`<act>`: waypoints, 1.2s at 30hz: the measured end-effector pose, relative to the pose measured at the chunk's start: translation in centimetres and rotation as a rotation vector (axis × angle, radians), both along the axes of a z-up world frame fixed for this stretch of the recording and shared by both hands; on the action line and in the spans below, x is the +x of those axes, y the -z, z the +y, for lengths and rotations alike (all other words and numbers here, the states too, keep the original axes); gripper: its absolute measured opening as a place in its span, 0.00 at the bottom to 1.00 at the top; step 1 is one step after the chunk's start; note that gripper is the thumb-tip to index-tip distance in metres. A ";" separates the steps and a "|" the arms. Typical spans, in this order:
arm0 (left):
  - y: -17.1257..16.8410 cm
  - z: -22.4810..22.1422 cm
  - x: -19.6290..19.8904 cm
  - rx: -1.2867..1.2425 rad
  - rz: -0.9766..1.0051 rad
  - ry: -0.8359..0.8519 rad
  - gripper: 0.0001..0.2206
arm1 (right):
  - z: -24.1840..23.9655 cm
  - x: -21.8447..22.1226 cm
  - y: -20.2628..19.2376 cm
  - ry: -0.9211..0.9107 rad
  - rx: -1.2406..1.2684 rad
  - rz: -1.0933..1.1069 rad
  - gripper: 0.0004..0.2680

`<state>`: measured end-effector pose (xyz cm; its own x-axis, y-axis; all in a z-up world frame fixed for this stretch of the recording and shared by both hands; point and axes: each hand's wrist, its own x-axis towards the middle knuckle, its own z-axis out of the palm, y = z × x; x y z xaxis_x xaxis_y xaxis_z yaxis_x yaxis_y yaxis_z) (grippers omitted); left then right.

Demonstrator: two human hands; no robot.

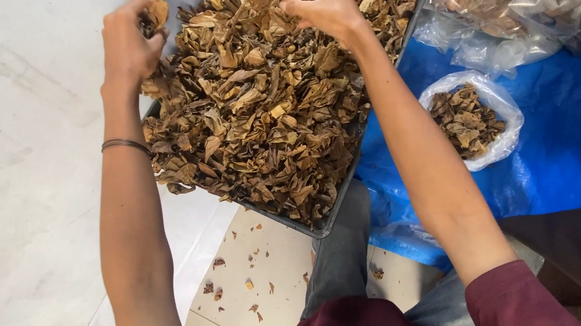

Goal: Stuffing dried leaves into small pouches from a large tray.

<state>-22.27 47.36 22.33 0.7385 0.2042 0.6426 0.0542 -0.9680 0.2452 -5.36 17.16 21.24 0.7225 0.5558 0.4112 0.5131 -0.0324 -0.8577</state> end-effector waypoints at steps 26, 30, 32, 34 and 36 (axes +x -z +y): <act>-2.7 -18.7 11.1 0.136 -0.209 0.423 0.22 | -20.1 5.1 2.3 0.176 0.184 -0.134 0.13; -2.0 -22.3 14.0 0.147 -0.254 0.533 0.22 | -25.2 6.1 3.7 0.185 0.214 -0.166 0.11; -2.0 -24.9 14.5 0.111 -0.199 0.525 0.18 | -27.5 6.0 4.2 0.251 0.160 -0.259 0.14; -1.4 -26.9 15.7 0.098 -0.197 0.558 0.14 | -29.2 6.3 4.9 0.322 0.143 -0.223 0.14; -0.4 -29.2 17.0 0.081 -0.190 0.595 0.10 | -31.1 6.3 5.9 0.397 0.123 -0.183 0.15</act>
<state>-5.25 18.20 22.68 0.5821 -0.2613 0.7700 -0.5369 -0.8347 0.1226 0.93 -13.90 15.37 0.7792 0.1892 0.5976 0.6249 -0.1608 -0.7640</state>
